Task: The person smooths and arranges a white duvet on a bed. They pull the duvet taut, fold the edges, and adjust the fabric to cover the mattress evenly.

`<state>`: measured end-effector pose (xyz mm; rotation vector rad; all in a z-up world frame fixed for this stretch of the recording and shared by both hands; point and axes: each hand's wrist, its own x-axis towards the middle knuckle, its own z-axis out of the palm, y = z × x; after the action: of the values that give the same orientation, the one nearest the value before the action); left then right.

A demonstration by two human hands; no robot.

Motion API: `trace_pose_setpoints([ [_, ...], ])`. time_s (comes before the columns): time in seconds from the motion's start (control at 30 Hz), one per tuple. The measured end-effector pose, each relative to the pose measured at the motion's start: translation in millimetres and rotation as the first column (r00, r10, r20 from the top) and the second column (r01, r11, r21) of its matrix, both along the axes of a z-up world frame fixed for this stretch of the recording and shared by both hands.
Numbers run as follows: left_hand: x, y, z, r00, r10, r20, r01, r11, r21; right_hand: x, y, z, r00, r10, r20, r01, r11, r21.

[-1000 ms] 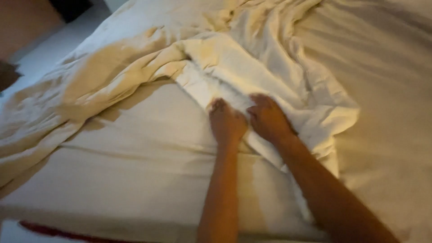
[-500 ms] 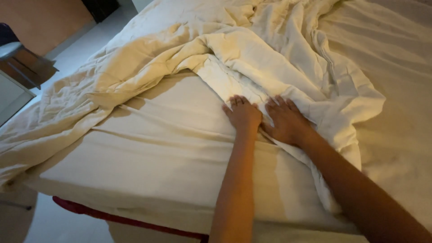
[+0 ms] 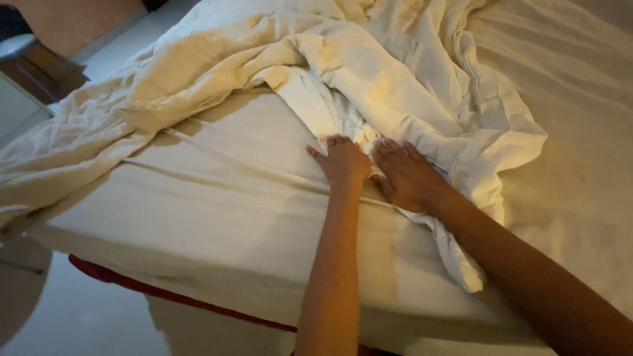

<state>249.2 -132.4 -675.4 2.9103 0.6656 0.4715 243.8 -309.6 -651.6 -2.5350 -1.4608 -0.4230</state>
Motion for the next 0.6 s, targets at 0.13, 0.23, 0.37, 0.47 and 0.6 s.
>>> trace_pose_setpoints([
  [0.13,-35,-22,31,0.999,0.025,-0.043,-0.025,1.0,0.009,-10,-8,4,0.999,0.038,-0.007,-0.038,0.999,0.008],
  [0.23,-60,-36,50,0.983,-0.002,-0.186,-0.015,0.996,-0.091,-15,-13,5,0.998,0.047,-0.038,-0.047,0.999,-0.005],
  [0.37,-53,-39,19,0.997,0.071,-0.039,-0.072,0.997,-0.014,-23,-26,-2,0.994,0.107,0.03,-0.108,0.994,0.034],
  [0.47,-60,-47,19,0.996,0.083,-0.02,-0.083,0.997,-0.008,-36,-34,6,0.992,0.115,0.048,-0.118,0.991,0.06],
  [0.6,-85,-69,37,0.996,0.074,-0.052,-0.076,0.997,-0.034,-50,-51,5,0.993,0.113,0.04,-0.114,0.993,0.024],
])
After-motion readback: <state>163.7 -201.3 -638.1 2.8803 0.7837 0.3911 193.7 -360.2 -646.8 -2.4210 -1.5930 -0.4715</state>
